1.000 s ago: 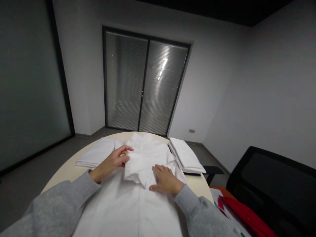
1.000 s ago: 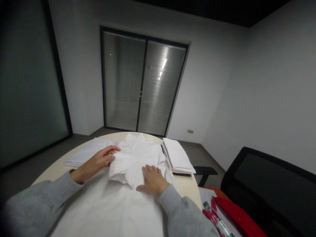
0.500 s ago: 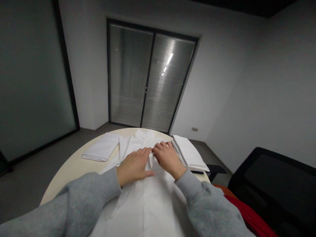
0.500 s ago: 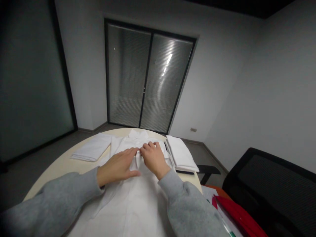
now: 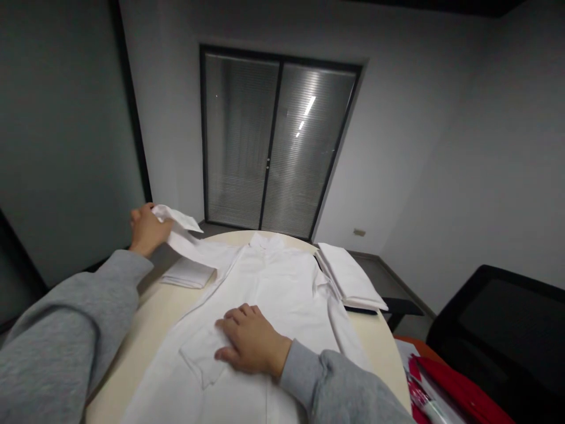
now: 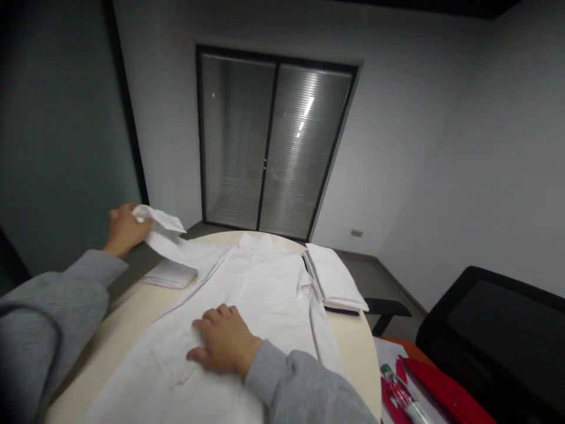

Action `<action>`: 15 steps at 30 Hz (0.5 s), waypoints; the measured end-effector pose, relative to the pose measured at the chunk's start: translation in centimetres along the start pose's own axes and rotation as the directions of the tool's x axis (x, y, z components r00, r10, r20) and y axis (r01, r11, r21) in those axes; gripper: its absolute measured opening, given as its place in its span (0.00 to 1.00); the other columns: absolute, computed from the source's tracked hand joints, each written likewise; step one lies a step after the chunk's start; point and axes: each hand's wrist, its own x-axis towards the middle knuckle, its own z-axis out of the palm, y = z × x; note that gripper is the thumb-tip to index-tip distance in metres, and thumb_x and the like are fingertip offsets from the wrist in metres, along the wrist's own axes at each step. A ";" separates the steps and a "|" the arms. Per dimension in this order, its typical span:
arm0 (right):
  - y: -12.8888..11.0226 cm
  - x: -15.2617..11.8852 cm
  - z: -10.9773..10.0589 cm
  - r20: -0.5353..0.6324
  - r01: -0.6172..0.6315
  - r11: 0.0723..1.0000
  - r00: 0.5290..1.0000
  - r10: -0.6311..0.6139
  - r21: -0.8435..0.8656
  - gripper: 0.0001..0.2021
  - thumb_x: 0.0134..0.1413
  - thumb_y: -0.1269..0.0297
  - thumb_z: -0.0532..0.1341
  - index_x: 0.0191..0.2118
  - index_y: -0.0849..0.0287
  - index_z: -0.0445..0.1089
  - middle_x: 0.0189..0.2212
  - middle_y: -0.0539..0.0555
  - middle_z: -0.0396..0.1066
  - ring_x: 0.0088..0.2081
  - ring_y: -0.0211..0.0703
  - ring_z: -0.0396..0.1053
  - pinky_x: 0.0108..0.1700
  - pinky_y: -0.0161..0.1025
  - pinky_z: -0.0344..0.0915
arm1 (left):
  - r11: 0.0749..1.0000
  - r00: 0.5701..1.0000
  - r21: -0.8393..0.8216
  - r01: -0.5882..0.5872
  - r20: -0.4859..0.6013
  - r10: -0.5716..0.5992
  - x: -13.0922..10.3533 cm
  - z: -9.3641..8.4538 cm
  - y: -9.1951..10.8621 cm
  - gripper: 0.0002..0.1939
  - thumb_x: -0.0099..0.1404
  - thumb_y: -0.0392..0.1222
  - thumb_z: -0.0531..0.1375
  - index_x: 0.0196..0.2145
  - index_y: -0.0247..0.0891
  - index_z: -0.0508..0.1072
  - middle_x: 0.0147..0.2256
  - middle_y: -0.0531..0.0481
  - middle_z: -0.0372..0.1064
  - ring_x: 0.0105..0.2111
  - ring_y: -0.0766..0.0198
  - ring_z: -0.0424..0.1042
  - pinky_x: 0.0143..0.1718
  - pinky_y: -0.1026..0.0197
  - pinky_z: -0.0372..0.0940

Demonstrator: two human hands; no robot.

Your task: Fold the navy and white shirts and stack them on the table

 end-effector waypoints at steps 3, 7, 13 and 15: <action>0.1 0.8 0.8 0.048 -0.025 0.999 0.998 0.028 -0.045 0.12 0.70 0.57 0.58 0.52 0.55 0.71 0.47 0.55 0.74 0.49 0.51 0.69 0.50 0.47 0.65 | 0.972 0.980 0.135 -0.192 -0.033 0.198 -3.3 1.6 2.1 0.31 0.72 0.47 0.56 0.68 0.34 0.58 0.68 0.35 0.56 0.65 0.34 0.56 0.64 0.36 0.56; 1.3 0.9 -2.9 0.120 0.021 0.997 0.993 -0.012 -0.074 0.07 0.68 0.70 0.58 0.48 0.59 0.72 0.43 0.55 0.75 0.43 0.44 0.71 0.46 0.39 0.65 | 0.789 0.694 -0.124 -0.602 0.407 0.594 -9.3 6.7 5.9 0.26 0.75 0.50 0.52 0.67 0.42 0.65 0.66 0.43 0.65 0.64 0.49 0.63 0.66 0.48 0.56; 12.6 -4.5 -18.0 -0.207 -0.514 0.835 0.854 0.477 -0.196 0.14 0.64 0.80 0.54 0.48 0.61 0.73 0.45 0.58 0.74 0.46 0.42 0.72 0.49 0.36 0.65 | 0.769 0.634 -0.025 -0.639 0.549 0.544 -13.5 11.8 5.2 0.29 0.76 0.52 0.52 0.70 0.39 0.63 0.70 0.39 0.60 0.68 0.45 0.60 0.67 0.38 0.51; 16.5 -7.1 -23.0 -0.354 -0.703 0.676 0.703 0.617 -0.219 0.15 0.63 0.79 0.53 0.51 0.69 0.73 0.47 0.69 0.72 0.46 0.53 0.72 0.48 0.45 0.66 | 0.736 0.640 0.062 -0.674 0.546 0.541 -13.5 12.3 4.3 0.24 0.76 0.51 0.54 0.63 0.38 0.72 0.66 0.37 0.66 0.67 0.40 0.62 0.68 0.31 0.46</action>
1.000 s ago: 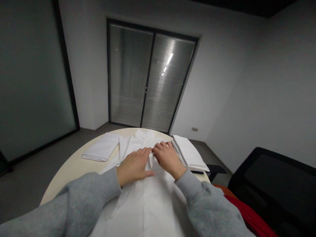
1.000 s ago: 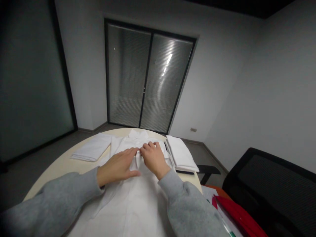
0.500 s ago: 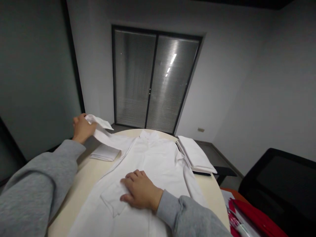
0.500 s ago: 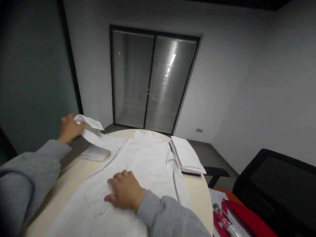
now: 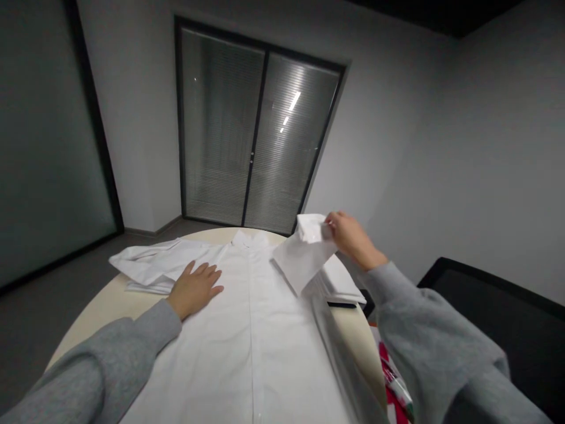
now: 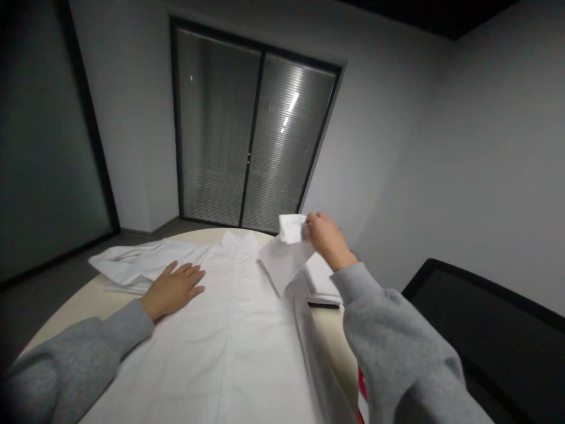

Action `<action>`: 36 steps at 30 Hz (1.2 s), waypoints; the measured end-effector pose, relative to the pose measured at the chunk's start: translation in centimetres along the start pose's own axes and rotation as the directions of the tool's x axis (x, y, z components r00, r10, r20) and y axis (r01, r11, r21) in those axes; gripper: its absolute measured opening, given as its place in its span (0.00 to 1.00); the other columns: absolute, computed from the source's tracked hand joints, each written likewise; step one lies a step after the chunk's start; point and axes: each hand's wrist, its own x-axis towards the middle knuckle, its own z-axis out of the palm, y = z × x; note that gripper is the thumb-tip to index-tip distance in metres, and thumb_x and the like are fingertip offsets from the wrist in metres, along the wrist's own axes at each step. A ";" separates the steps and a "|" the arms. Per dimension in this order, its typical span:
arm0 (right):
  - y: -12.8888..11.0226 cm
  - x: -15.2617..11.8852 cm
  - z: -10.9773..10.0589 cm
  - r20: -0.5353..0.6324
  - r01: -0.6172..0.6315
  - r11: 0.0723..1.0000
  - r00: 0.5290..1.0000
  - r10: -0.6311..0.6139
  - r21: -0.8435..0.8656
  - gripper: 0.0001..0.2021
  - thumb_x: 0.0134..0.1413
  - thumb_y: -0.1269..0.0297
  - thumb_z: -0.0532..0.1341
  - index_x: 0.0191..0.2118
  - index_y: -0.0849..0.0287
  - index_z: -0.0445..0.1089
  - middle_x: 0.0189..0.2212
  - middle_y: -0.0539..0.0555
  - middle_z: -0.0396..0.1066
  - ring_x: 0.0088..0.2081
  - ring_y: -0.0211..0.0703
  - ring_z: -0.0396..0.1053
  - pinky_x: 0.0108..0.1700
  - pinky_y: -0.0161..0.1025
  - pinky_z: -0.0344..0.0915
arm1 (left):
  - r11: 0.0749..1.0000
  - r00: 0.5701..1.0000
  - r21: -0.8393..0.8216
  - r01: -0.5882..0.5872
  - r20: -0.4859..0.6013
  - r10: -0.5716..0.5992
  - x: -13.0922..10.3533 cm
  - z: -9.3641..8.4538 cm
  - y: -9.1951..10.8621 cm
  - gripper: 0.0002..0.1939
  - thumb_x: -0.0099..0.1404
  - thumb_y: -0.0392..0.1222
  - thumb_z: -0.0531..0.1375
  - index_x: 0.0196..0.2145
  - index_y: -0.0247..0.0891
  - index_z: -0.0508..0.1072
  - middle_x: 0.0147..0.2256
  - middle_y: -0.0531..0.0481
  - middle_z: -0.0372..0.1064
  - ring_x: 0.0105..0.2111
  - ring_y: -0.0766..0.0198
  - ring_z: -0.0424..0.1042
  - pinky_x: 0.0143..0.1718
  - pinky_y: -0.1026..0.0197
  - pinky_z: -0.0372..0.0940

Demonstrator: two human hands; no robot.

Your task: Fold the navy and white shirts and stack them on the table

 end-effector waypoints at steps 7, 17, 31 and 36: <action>-4.4 -2.4 3.1 -0.356 0.146 0.989 0.923 -0.146 -0.027 0.20 0.66 0.71 0.55 0.61 0.62 0.70 0.57 0.65 0.70 0.58 0.58 0.65 0.62 0.53 0.61 | 0.990 0.990 -0.079 -0.121 -0.077 0.115 -0.3 1.1 1.7 0.22 0.76 0.48 0.54 0.62 0.43 0.74 0.66 0.42 0.66 0.68 0.46 0.61 0.72 0.37 0.44; -12.1 -10.9 20.5 0.326 0.115 0.932 0.916 -0.233 0.343 0.28 0.73 0.50 0.51 0.73 0.53 0.57 0.73 0.56 0.55 0.74 0.61 0.49 0.73 0.65 0.41 | 0.976 0.984 -0.189 -0.112 0.118 0.136 -3.7 1.9 0.1 0.30 0.78 0.62 0.46 0.72 0.56 0.59 0.72 0.52 0.54 0.72 0.49 0.54 0.71 0.41 0.49; -12.2 -11.0 20.8 0.308 0.079 0.942 0.933 -0.186 0.327 0.29 0.73 0.50 0.49 0.73 0.52 0.56 0.74 0.56 0.54 0.74 0.64 0.46 0.72 0.71 0.38 | 0.809 0.807 0.335 0.483 0.188 -0.560 3.9 -5.9 -7.3 0.19 0.73 0.40 0.53 0.53 0.35 0.79 0.60 0.35 0.72 0.63 0.35 0.62 0.62 0.17 0.35; -12.4 -11.1 21.3 0.281 0.065 0.943 0.946 -0.162 0.327 0.28 0.73 0.50 0.50 0.73 0.53 0.56 0.73 0.57 0.55 0.74 0.64 0.47 0.72 0.70 0.37 | 0.819 0.813 0.199 0.538 0.137 -0.566 6.1 -8.2 -7.2 0.19 0.71 0.35 0.52 0.52 0.32 0.79 0.57 0.31 0.73 0.59 0.32 0.66 0.57 0.16 0.48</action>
